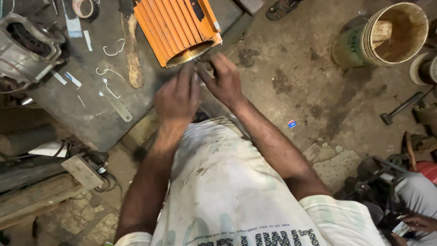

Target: The person inserts a white wire into an orange finned electrical component, retrieves a hammer from a drawer, and uses it to tap the component. The person then uses scissors to cut the wire and continues inserting and adjusting the wire into the component.

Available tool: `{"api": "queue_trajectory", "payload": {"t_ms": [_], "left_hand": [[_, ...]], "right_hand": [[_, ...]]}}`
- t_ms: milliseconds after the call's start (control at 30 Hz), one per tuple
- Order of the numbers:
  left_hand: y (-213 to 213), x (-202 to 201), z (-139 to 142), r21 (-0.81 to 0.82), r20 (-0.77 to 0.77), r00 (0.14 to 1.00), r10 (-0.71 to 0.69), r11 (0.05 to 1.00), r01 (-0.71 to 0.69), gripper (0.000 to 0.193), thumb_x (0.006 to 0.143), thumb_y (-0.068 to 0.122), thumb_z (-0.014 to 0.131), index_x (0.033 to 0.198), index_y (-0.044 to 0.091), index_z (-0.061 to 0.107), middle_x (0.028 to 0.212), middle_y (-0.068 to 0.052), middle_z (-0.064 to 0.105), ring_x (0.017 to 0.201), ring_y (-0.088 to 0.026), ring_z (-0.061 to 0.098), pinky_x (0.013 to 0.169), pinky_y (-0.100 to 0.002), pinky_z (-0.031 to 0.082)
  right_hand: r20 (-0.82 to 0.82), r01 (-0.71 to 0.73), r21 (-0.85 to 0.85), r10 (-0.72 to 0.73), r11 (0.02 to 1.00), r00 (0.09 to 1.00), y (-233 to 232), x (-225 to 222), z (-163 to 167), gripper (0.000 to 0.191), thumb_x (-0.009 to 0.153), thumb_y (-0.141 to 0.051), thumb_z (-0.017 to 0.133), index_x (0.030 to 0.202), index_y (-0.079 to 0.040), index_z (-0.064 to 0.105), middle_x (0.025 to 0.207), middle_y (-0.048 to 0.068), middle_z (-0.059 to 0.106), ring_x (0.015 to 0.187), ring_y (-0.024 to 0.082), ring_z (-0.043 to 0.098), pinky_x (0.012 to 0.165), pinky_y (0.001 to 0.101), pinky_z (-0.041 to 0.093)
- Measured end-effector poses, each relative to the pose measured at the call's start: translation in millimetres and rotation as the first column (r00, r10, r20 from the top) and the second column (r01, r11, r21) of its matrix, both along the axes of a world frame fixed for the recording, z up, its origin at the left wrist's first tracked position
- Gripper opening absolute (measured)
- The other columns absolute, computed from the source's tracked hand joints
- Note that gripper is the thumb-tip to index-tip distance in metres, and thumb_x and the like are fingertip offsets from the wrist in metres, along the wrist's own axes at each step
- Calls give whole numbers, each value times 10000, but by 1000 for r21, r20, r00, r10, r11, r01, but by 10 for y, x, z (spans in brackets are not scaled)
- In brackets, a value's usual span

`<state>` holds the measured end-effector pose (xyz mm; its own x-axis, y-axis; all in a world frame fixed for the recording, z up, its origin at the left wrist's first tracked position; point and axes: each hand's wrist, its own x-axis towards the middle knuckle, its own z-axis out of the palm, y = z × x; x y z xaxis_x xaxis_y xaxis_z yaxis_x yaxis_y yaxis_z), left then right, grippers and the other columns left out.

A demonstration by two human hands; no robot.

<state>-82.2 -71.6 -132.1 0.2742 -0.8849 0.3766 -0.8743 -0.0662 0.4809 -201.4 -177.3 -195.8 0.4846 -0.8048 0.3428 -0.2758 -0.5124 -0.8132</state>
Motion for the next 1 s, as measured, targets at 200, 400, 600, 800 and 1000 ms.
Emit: {"api": "queue_trajectory", "payload": {"t_ms": [200, 400, 600, 800, 1000], "left_hand": [[-371, 69, -248, 205, 106, 984, 141, 966, -160, 299, 1012, 174, 569, 1262, 17, 620, 774, -211, 708, 655, -411, 695, 565, -557, 519], [-433, 70, -351, 218, 125, 959, 255, 936, -277, 194, 1077, 190, 566, 1128, 11, 619, 698, -253, 672, 635, -480, 672, 550, -588, 502], [-477, 54, -278, 272, 189, 944, 270, 910, -314, 195, 1036, 187, 567, 1075, 4, 624, 688, -238, 676, 636, -479, 670, 576, -599, 506], [-491, 15, -232, 219, 194, 948, 252, 931, -292, 177, 1022, 197, 577, 1064, 54, 673, 666, -217, 677, 608, -467, 666, 534, -594, 492], [-537, 31, -292, 332, 193, 939, 287, 881, -337, 143, 1061, 172, 564, 1088, 52, 637, 731, -214, 679, 665, -446, 681, 584, -590, 505]], "right_hand": [[35, -16, 40, 15, 999, 999, -25, 18, -3, 148, 990, -116, 724, 981, -22, 609, 848, 130, 584, 720, 316, 620, 642, 425, 490], [139, -184, 162, 163, 969, 977, -81, -142, 123, 102, 1003, -77, 614, 1049, -27, 538, 919, 105, 604, 834, 250, 647, 752, 369, 528], [183, -221, 426, 156, 877, 971, -104, -266, 136, 148, 1065, -174, 609, 1070, -31, 573, 923, 27, 655, 837, 96, 614, 744, 294, 527], [63, -169, 467, 159, 868, 985, -132, -408, 144, 200, 1025, -230, 665, 1037, -30, 657, 820, 11, 648, 733, 62, 577, 668, 266, 496], [26, -125, 519, 131, 845, 991, -313, -408, 115, 382, 1000, -294, 741, 759, -14, 643, 590, -33, 485, 572, 50, 438, 510, 291, 374]]}}
